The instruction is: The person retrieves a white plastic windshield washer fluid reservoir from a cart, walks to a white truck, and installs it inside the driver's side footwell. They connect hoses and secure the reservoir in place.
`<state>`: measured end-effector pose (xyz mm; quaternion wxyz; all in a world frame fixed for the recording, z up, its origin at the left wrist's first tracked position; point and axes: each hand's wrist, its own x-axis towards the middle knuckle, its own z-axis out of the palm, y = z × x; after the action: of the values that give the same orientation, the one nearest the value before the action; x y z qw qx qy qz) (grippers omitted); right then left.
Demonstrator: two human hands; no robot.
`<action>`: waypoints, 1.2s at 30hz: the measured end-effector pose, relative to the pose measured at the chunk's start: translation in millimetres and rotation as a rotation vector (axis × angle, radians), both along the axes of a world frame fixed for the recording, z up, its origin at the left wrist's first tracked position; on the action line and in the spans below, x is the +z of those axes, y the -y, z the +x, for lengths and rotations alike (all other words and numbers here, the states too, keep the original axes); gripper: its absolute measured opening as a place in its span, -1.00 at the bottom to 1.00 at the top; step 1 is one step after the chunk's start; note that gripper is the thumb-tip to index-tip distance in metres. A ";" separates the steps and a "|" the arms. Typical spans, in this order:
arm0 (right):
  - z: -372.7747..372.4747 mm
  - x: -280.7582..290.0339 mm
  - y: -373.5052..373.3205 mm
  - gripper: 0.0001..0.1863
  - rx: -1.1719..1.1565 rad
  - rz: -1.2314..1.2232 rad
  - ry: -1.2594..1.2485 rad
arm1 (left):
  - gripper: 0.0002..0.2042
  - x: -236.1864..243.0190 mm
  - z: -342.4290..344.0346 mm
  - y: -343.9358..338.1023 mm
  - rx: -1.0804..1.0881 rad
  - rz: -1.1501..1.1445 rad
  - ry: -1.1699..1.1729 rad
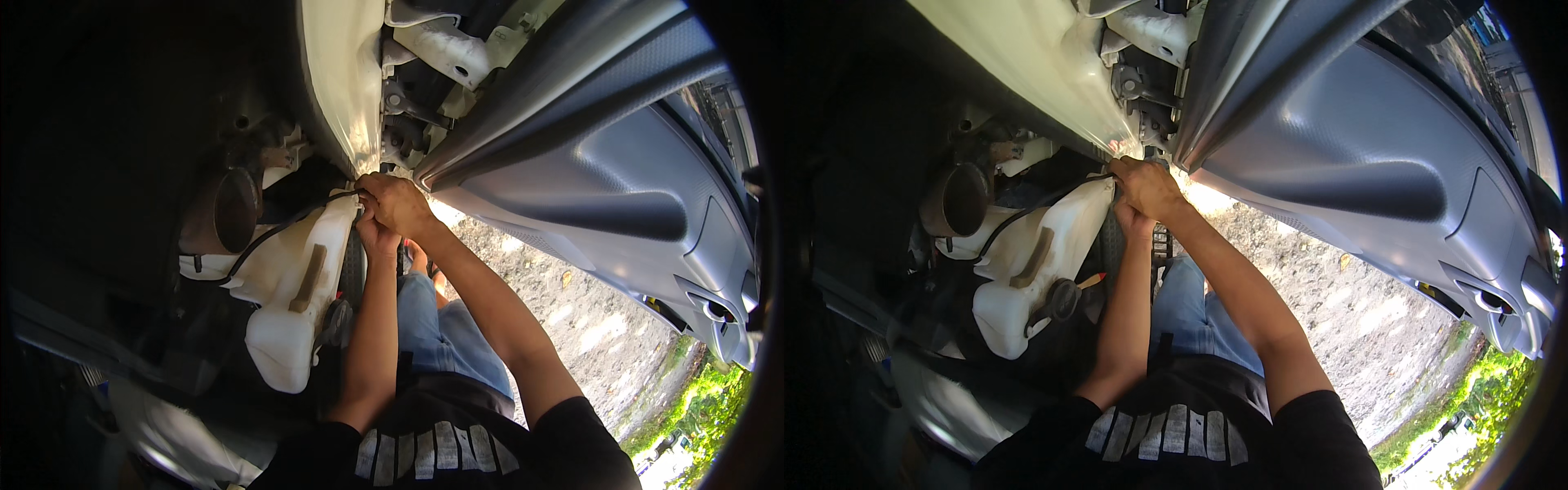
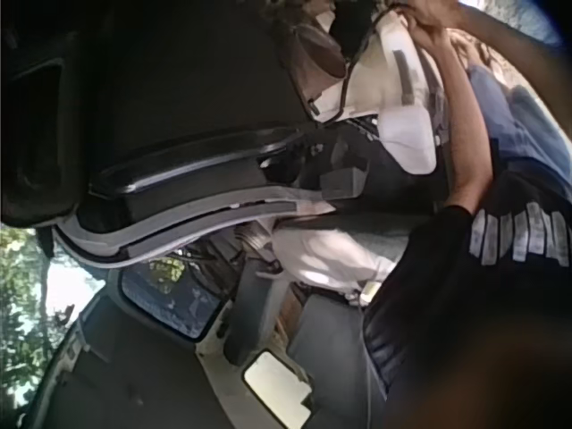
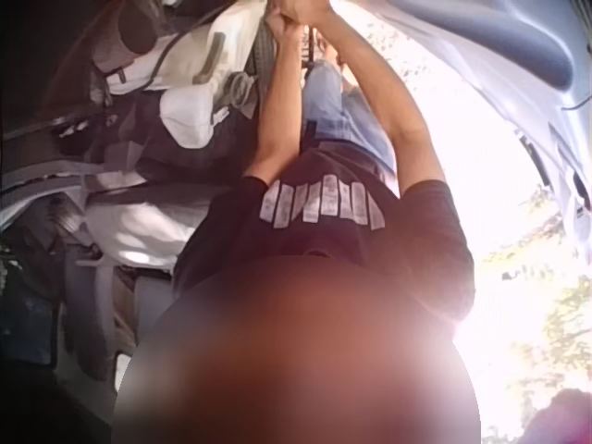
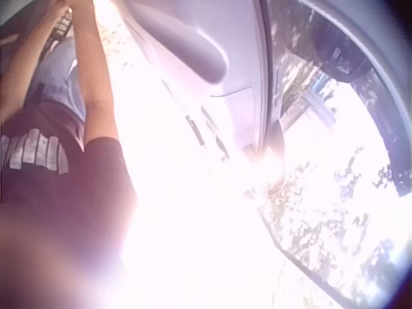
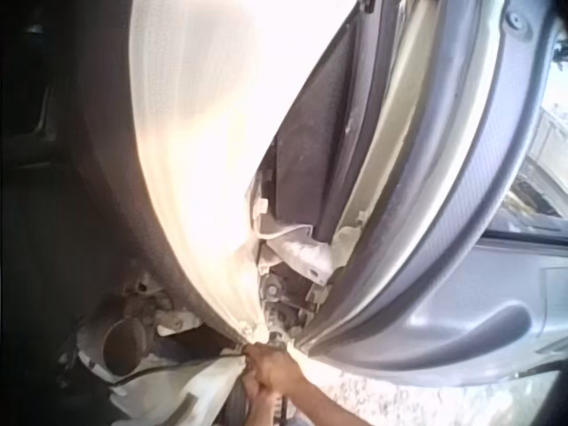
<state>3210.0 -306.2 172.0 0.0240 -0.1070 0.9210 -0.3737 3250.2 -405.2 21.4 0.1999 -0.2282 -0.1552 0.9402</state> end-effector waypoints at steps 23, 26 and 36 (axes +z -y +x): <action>23.5 76.6 -8.9 -0.73 -0.136 -0.529 0.049 | -0.83 23.9 0.6 19.1 -0.046 -0.075 -0.236; 25.9 114.0 0.2 -0.78 -0.106 -0.643 0.110 | -0.84 34.4 14.9 32.4 -0.247 -0.482 -0.068; -10.2 230.9 31.1 -0.64 0.290 -0.503 0.332 | -0.75 187.1 53.1 122.2 0.327 -1.357 0.509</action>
<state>3199.8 -337.3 402.9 0.1995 -0.1771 0.7585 -0.5945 3303.4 -527.4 208.5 -0.1696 -0.4863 0.3864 0.7652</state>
